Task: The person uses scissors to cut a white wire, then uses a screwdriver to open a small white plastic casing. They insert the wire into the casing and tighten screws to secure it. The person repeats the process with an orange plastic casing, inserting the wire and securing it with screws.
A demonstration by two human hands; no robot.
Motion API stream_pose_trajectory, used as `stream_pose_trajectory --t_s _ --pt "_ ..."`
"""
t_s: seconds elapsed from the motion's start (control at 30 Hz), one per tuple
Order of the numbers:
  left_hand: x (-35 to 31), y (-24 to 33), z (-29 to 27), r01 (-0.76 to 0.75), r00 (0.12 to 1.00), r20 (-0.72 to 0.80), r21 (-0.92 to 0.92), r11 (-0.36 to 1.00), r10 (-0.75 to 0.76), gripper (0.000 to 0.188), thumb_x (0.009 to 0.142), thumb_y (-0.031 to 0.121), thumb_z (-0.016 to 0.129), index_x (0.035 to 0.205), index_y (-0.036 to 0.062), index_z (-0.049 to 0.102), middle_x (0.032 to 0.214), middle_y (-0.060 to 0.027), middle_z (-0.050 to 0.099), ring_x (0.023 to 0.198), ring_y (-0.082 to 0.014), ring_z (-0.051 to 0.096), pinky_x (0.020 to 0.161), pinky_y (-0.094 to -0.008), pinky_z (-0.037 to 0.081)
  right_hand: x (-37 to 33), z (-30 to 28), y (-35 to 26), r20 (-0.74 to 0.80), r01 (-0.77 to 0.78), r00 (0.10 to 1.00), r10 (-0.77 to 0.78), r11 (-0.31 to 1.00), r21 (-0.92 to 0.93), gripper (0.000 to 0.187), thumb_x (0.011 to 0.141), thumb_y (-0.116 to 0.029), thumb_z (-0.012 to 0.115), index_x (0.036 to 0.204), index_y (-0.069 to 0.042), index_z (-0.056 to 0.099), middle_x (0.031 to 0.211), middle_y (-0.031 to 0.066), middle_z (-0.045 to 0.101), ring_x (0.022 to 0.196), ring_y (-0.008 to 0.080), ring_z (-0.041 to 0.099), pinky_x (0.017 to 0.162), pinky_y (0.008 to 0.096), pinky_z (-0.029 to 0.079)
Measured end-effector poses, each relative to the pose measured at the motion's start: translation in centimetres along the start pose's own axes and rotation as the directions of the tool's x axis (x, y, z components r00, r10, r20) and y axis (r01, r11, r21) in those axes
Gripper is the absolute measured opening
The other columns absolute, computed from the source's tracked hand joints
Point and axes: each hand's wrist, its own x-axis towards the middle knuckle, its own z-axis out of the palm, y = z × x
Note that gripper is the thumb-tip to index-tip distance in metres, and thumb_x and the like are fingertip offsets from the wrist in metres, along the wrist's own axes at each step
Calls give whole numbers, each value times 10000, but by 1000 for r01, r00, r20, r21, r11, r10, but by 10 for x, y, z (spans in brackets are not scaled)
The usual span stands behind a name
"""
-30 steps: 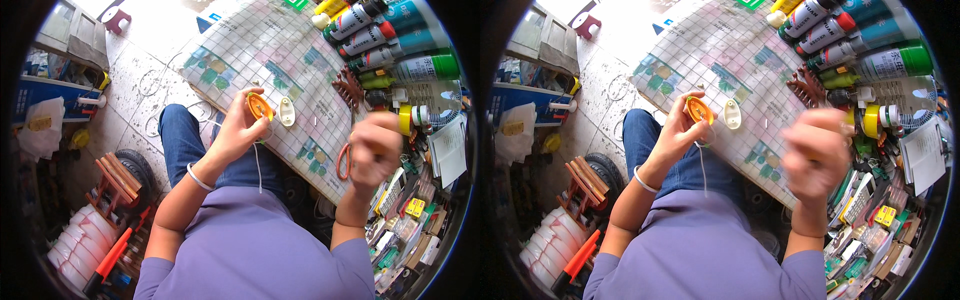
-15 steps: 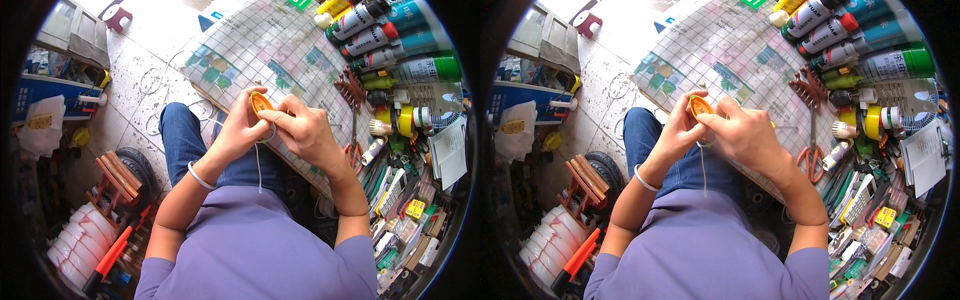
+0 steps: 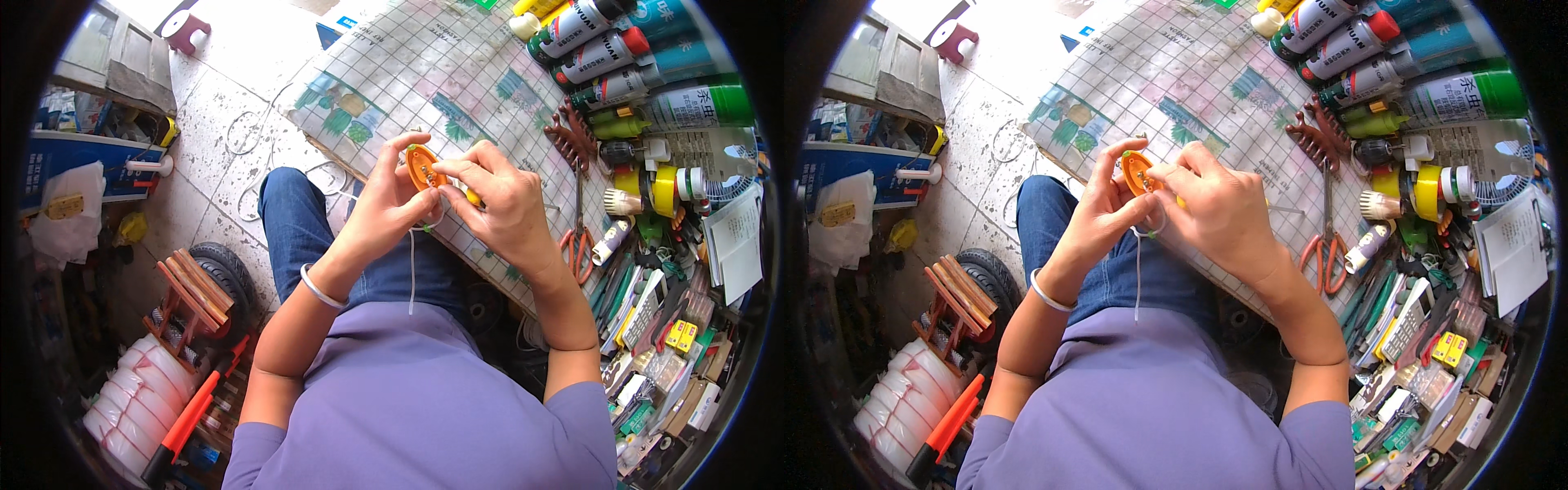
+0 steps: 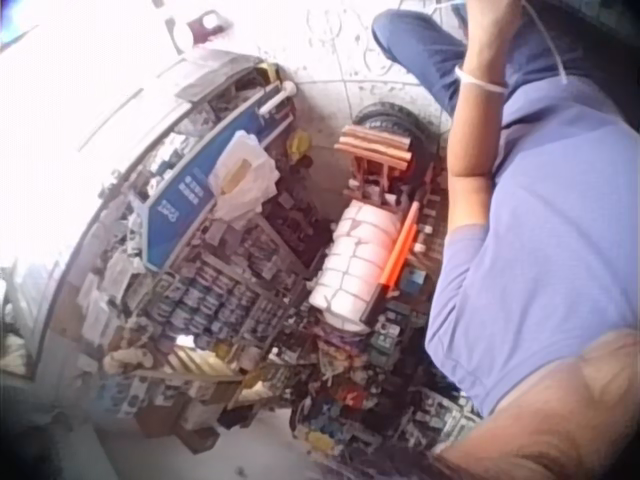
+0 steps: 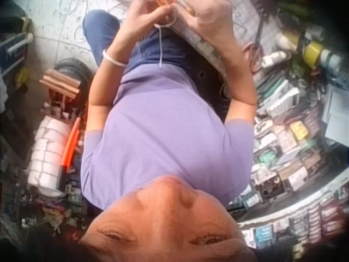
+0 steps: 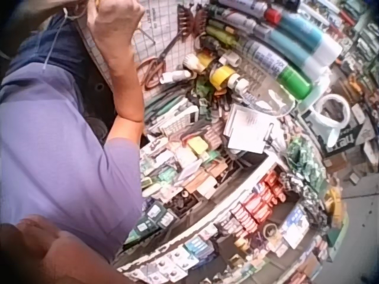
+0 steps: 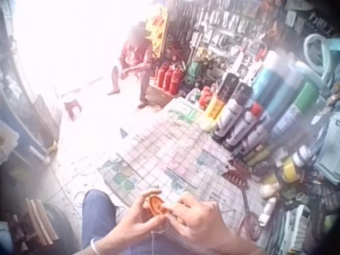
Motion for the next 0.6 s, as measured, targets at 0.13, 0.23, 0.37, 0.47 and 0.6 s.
stream_pose_trajectory --t_s 0.13,0.23,0.37,0.47,0.6 --pt "1 -2 0 -4 1000 3 -8 1000 4 549 899 -7 553 1362 70 270 978 -78 540 802 -109 551 694 -254 479 0 2 0 15 -38 999 38 999 -7 171 769 -137 686 936 -99 683 846 45 580 605 232 630 531 340 506" --pt "1 -2 1 -3 1000 -2 -20 1000 3 542 903 -1 555 1361 70 275 991 -80 544 812 -111 553 702 -254 482 0 4 2 28 -58 998 58 998 -3 150 776 -147 677 917 -98 680 853 51 587 613 239 634 533 347 507" --pt "2 -1 1 6 1000 -14 -18 1000 -6 524 908 5 550 1354 62 281 1004 -87 553 829 -114 571 716 -258 496 0 5 3 26 -55 998 55 998 4 141 777 -146 671 909 -99 679 857 55 595 624 248 637 536 357 507" --pt "3 -1 1 -1 1000 -18 -1 1000 1 499 915 12 538 1345 47 288 996 -91 561 817 -117 588 719 -261 507 1 5 1 36 -83 996 83 996 16 119 777 -151 673 884 -100 679 843 48 596 634 250 637 552 361 508" --pt "3 -1 -1 11 999 -38 34 999 -9 471 914 14 523 1330 31 302 960 -94 568 778 -124 602 709 -267 514 3 -4 -2 87 -112 991 106 992 63 207 769 -85 642 974 -76 619 922 90 574 716 256 637 612 353 508"
